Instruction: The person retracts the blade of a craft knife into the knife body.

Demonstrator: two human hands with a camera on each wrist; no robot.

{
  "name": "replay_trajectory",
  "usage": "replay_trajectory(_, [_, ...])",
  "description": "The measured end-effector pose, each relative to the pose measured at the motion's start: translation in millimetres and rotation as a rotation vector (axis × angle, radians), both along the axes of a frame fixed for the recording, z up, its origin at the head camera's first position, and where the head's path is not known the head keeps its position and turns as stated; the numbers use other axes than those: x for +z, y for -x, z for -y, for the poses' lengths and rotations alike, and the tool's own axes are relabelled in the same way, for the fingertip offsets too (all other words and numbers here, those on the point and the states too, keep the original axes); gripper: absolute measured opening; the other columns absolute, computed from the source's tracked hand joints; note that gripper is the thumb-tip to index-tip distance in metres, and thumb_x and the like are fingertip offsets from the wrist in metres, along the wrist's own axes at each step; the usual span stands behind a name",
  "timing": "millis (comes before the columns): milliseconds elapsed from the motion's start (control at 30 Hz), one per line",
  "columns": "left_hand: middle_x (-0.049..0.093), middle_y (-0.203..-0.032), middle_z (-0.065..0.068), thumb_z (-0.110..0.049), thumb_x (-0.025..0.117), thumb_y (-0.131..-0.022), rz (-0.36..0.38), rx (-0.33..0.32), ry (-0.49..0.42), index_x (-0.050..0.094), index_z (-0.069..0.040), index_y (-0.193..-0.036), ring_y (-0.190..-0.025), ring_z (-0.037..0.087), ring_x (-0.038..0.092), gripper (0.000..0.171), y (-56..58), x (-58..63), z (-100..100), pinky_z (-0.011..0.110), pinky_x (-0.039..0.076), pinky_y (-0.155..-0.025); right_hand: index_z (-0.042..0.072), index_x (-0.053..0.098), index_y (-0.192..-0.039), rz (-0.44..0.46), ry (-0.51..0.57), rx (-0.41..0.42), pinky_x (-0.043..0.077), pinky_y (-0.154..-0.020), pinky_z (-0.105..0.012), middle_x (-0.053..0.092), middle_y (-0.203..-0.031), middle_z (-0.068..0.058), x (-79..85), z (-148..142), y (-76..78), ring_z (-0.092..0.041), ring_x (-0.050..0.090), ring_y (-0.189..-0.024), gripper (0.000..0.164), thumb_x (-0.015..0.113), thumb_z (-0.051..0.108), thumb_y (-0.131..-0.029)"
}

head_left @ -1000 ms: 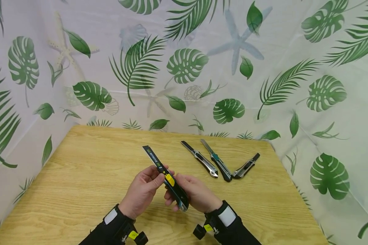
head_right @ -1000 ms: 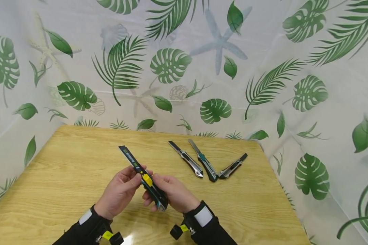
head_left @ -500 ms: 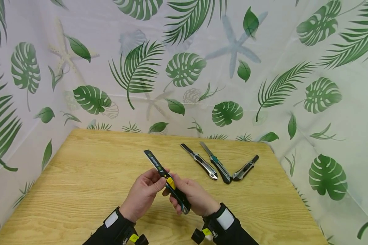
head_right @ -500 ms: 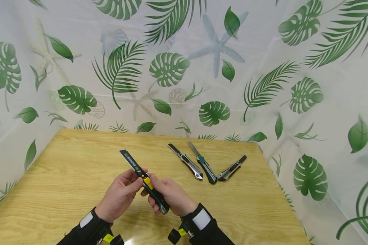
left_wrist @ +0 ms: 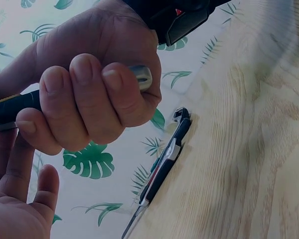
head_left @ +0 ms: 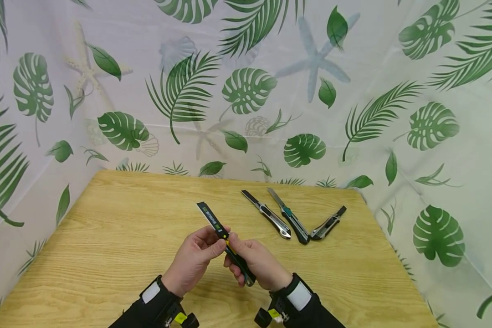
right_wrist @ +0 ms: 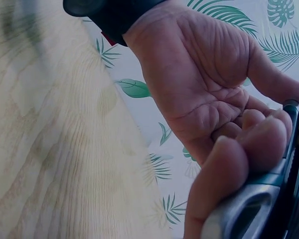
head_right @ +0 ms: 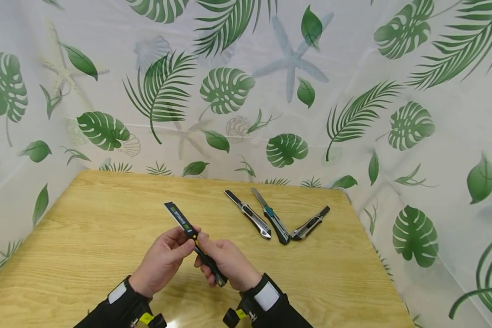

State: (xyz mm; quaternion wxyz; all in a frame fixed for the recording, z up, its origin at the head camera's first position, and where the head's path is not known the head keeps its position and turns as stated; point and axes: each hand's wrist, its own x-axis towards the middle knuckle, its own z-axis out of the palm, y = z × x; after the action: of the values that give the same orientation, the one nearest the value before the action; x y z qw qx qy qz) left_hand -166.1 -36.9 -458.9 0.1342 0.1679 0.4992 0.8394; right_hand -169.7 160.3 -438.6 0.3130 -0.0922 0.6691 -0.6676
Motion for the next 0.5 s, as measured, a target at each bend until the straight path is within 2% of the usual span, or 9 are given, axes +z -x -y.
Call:
replay_trajectory(200, [0.070,-0.115,0.001,-0.013,0.068,-0.099,-0.008,-0.006,0.005,0.070,-0.015,-0.125,-0.111,0.016,0.063,0.026,-0.3,0.0,-0.3,0.033,0.046,-0.101,0.005,0.066,-0.080,-0.016,-0.027,-0.015,0.048,-0.046,-0.027,0.053,-0.058,0.001,1.0,1.0,-1.9,-0.010,0.052,-0.046,0.065,0.044,0.062,-0.103])
replay_trajectory(500, [0.070,-0.113,0.000,-0.013,0.068,-0.099,0.000,-0.008,0.007,0.070,-0.015,-0.125,-0.111,0.016,0.063,0.026,-2.2,0.9,0.7,0.033,0.046,-0.102,0.007,0.065,-0.080,0.001,-0.018,-0.023,0.048,-0.046,-0.027,0.053,-0.059,0.002,1.4,3.6,-5.6,-0.010,0.052,-0.046,0.064,0.048,0.066,-0.099])
